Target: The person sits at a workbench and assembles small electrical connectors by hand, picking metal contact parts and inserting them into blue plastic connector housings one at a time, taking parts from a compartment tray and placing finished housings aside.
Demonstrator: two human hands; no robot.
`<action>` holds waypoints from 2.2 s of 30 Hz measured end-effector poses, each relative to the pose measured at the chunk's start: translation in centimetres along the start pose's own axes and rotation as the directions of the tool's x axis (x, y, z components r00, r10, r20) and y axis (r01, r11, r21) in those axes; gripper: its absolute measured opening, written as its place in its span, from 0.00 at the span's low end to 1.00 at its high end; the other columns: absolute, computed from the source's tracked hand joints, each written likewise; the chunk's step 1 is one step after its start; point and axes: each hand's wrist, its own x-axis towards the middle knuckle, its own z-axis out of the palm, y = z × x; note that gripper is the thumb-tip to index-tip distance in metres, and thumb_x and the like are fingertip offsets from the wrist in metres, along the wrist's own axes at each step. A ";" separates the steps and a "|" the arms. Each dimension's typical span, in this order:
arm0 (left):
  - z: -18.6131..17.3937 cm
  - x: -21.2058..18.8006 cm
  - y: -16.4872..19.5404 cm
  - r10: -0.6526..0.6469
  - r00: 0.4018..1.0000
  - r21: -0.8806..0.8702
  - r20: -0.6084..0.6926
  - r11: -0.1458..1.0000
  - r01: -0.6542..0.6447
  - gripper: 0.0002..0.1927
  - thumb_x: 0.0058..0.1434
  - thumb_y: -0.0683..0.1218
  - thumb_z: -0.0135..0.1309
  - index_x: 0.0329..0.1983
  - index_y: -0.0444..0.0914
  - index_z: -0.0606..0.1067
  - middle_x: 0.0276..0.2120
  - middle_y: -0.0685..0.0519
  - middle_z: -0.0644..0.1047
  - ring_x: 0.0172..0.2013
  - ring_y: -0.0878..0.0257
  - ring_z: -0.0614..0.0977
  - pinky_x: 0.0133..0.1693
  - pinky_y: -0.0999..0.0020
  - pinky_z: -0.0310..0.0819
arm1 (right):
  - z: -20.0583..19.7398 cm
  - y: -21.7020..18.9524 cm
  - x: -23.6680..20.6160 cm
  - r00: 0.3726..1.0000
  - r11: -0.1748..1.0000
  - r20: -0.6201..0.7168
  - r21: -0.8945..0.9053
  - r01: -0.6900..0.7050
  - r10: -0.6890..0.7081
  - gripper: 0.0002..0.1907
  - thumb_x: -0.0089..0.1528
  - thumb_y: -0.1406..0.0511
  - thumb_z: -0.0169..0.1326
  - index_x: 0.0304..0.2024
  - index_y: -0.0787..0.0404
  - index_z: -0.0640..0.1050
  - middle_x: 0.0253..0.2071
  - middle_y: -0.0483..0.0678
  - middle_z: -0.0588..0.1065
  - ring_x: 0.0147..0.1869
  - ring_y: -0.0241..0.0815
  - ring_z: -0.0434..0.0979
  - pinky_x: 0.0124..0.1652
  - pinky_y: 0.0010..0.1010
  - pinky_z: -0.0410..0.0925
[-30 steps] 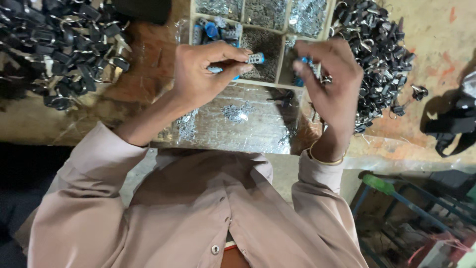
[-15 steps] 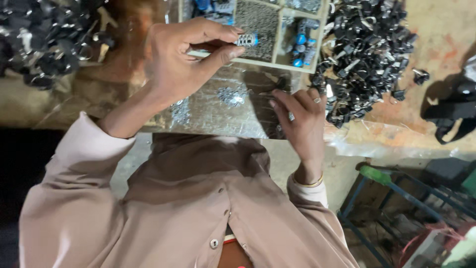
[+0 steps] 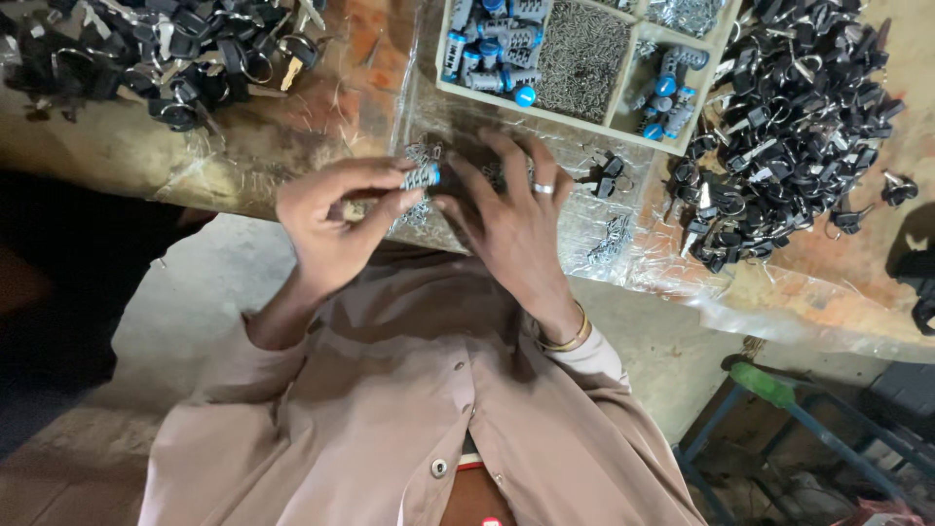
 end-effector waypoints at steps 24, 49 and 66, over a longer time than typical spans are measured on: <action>6.2 -8.0 -3.6 -0.174 0.983 0.081 0.060 0.982 0.168 0.12 0.61 0.35 0.66 0.48 0.31 0.81 0.41 0.48 0.85 0.34 0.68 0.85 0.29 0.78 0.74 | -0.8 4.1 -9.0 0.985 0.934 -0.145 0.355 -0.038 0.095 0.11 0.61 0.71 0.66 0.46 0.57 0.83 0.43 0.43 0.79 0.48 0.42 0.76 0.55 0.34 0.59; 8.0 -7.4 -2.8 -0.071 0.988 0.131 0.138 0.990 0.053 0.11 0.61 0.33 0.65 0.48 0.31 0.80 0.46 0.44 0.84 0.40 0.61 0.88 0.38 0.73 0.83 | -4.6 8.0 -11.0 0.869 0.909 -0.269 0.122 -0.398 0.416 0.13 0.66 0.62 0.67 0.52 0.53 0.84 0.57 0.46 0.72 0.56 0.43 0.72 0.61 0.39 0.59; 8.4 -7.8 -3.3 -0.166 0.975 -0.037 0.146 0.984 0.174 0.11 0.62 0.31 0.63 0.48 0.27 0.79 0.46 0.41 0.83 0.40 0.59 0.87 0.37 0.71 0.87 | -4.3 7.5 -13.2 0.987 0.998 -0.158 -0.056 -0.038 0.029 0.18 0.58 0.61 0.72 0.50 0.45 0.82 0.61 0.41 0.72 0.70 0.50 0.62 0.67 0.50 0.51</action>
